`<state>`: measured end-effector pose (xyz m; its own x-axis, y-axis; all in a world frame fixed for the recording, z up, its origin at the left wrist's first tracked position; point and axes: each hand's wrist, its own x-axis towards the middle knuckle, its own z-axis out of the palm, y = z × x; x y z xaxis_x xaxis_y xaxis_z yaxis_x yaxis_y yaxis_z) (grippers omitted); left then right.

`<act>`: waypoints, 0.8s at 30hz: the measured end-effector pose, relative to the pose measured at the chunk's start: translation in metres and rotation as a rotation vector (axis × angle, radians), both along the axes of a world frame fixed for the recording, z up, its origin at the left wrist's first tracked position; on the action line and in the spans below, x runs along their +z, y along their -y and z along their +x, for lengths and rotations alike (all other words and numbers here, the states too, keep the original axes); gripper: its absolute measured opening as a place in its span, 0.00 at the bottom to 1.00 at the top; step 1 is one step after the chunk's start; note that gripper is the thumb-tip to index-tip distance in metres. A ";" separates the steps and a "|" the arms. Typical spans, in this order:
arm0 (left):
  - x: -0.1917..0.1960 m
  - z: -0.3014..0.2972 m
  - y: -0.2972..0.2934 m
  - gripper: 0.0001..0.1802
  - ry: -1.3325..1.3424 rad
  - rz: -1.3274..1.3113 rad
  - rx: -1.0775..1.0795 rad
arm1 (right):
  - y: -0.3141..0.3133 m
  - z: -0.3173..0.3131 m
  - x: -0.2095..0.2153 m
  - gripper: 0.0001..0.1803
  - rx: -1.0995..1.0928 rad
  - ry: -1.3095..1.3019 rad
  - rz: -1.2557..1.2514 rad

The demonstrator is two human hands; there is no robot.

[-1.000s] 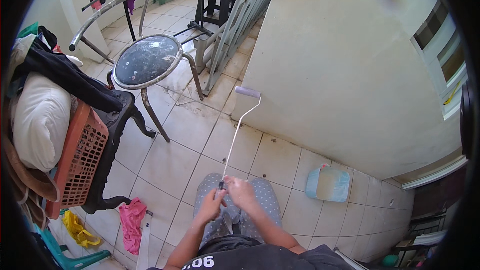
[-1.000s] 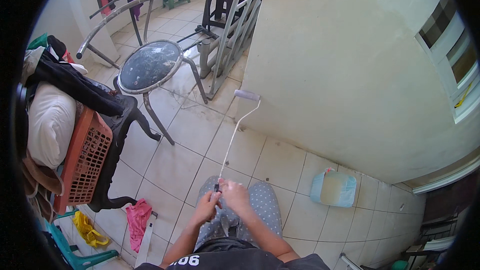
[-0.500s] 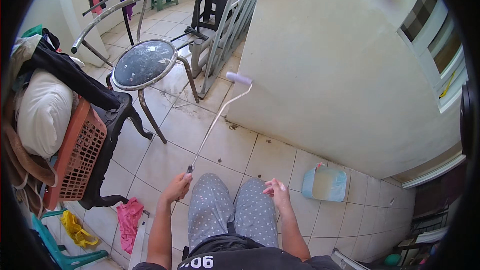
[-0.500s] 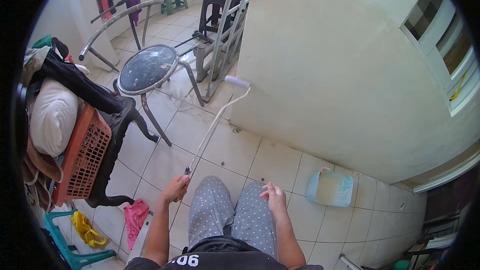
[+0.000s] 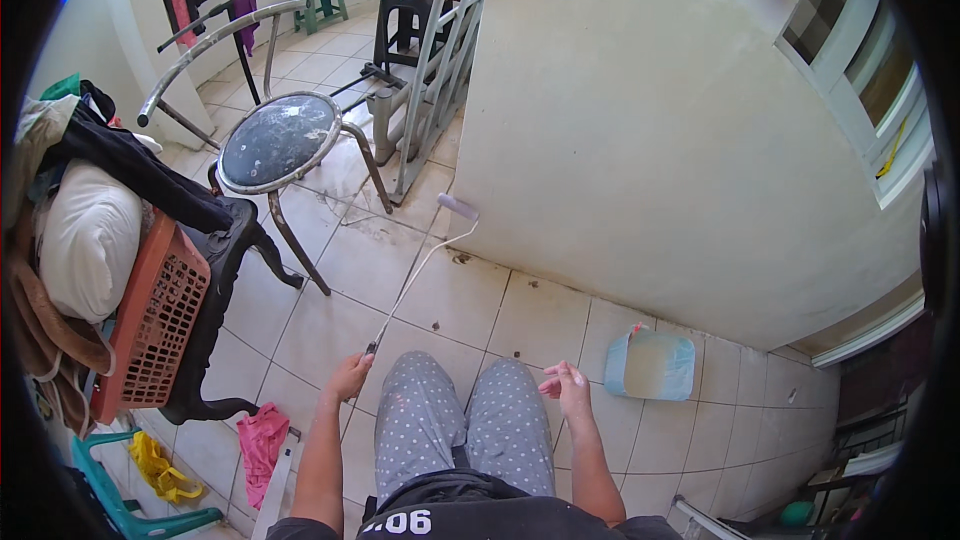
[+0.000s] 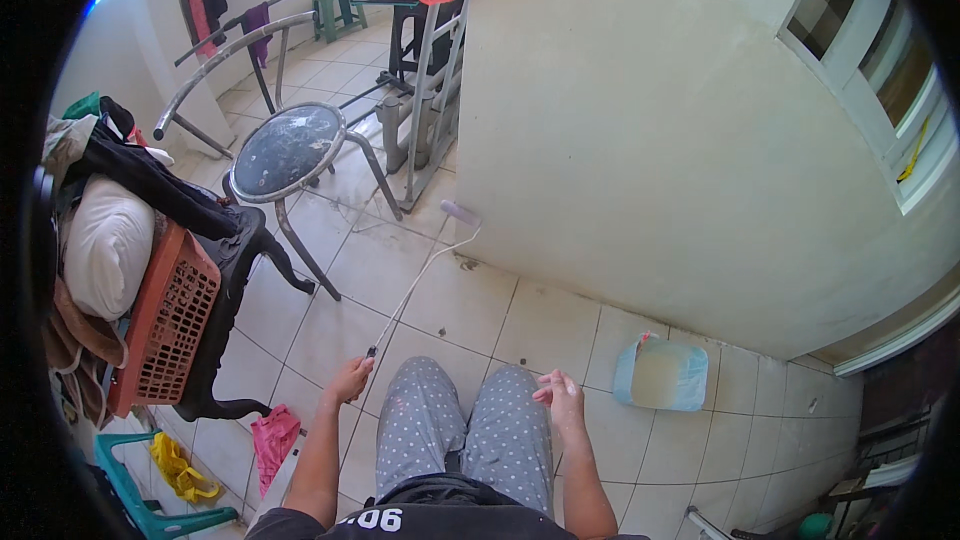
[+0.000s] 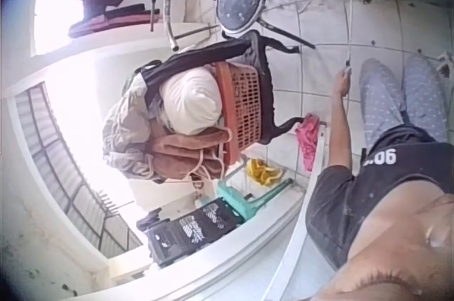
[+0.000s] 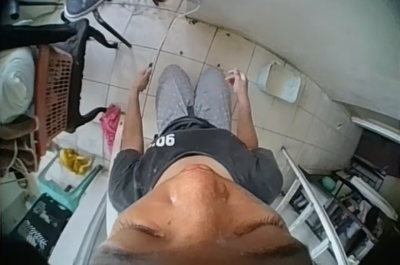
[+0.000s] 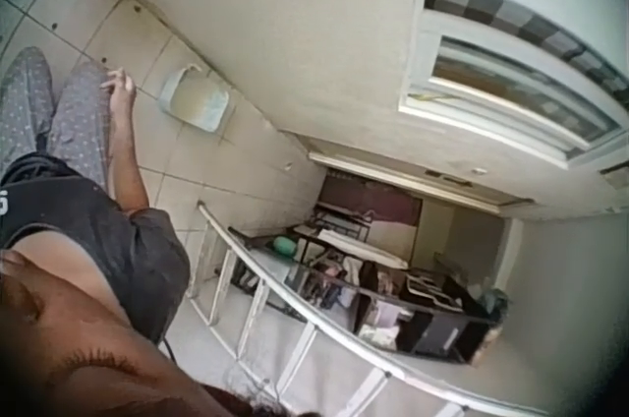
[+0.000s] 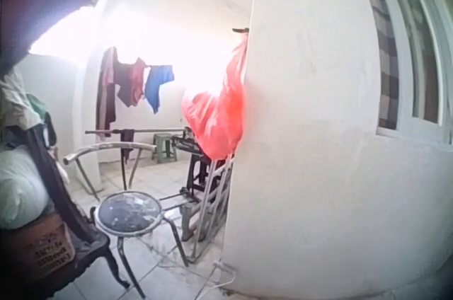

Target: Painting the lower part of an interior wall using a roller.

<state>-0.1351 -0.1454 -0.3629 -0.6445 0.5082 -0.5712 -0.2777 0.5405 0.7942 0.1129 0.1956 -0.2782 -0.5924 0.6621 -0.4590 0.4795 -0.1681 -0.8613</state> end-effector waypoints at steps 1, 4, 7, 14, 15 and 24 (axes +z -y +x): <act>0.001 0.002 -0.002 0.20 -0.003 -0.019 0.001 | -0.001 0.003 0.000 0.20 -0.016 -0.013 0.004; 0.011 0.008 -0.007 0.20 0.020 -0.035 0.015 | -0.001 0.005 0.004 0.20 -0.052 -0.032 0.007; 0.023 0.011 -0.008 0.20 0.013 -0.015 0.042 | -0.002 0.007 -0.001 0.20 -0.047 -0.049 0.003; 0.085 -0.004 -0.042 0.18 -0.263 0.162 0.002 | -0.003 0.001 -0.004 0.24 0.007 -0.009 0.020; 0.100 -0.007 -0.056 0.18 -0.261 0.159 -0.002 | -0.002 0.000 -0.003 0.23 -0.009 -0.044 -0.009; 0.074 0.016 -0.083 0.16 -0.325 0.234 -0.098 | -0.001 0.036 0.006 0.22 -0.117 -0.068 0.031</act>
